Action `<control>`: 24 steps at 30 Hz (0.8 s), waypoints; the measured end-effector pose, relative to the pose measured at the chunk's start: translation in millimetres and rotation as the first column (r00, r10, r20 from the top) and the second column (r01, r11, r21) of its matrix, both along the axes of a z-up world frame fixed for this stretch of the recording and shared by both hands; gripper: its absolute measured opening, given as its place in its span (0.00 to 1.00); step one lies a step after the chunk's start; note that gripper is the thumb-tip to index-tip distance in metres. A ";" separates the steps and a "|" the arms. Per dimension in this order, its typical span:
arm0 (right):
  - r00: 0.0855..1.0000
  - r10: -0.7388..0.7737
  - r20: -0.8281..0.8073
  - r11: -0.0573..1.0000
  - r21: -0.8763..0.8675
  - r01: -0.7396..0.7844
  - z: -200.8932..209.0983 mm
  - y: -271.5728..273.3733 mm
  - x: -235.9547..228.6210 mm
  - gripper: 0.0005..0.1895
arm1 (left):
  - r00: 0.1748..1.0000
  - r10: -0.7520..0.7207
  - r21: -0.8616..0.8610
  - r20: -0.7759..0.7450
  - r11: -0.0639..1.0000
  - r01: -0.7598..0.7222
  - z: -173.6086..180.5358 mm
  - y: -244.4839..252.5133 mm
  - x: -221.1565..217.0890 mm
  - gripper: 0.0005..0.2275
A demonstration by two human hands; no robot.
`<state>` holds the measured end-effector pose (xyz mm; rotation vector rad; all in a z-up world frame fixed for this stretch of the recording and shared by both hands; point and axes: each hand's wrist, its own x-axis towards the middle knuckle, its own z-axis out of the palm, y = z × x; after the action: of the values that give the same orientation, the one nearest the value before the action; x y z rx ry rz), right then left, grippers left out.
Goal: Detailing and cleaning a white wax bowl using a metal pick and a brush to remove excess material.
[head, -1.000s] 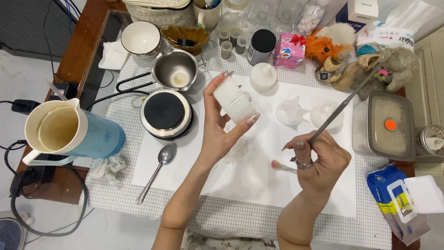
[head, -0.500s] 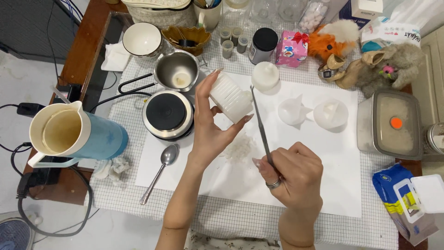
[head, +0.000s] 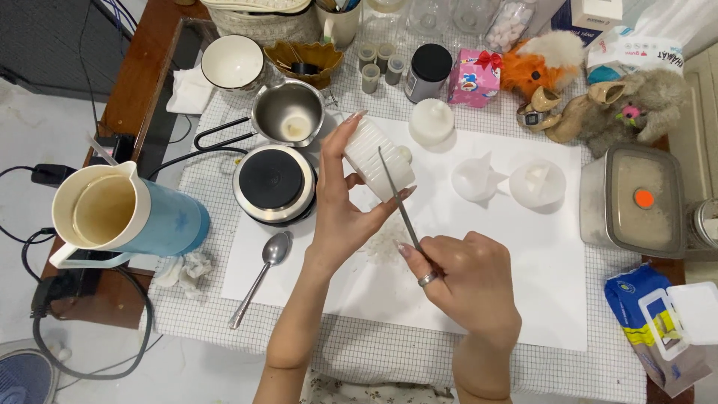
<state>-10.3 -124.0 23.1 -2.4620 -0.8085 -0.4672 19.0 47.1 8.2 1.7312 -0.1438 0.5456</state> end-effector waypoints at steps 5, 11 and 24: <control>0.998 -0.006 0.068 0.978 0.207 -0.008 21.4 3.2 -10.1 0.20 | 0.999 0.042 -0.057 0.012 0.997 -0.041 6.8 -1.6 -0.9 0.36; 0.995 0.015 0.098 0.921 0.385 -0.052 12.1 4.7 -4.4 0.16 | 0.998 -0.047 -0.316 0.030 0.947 0.054 -13.5 2.7 5.6 0.43; 0.994 -0.069 0.084 0.907 0.420 0.027 29.3 13.0 -14.2 0.22 | 0.997 -0.072 -0.309 0.039 0.948 0.080 -12.2 3.3 6.8 0.48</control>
<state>-24.5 -111.0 52.4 -2.0740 -0.6092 -0.7047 25.8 50.4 -4.1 1.4066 -0.1359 0.5058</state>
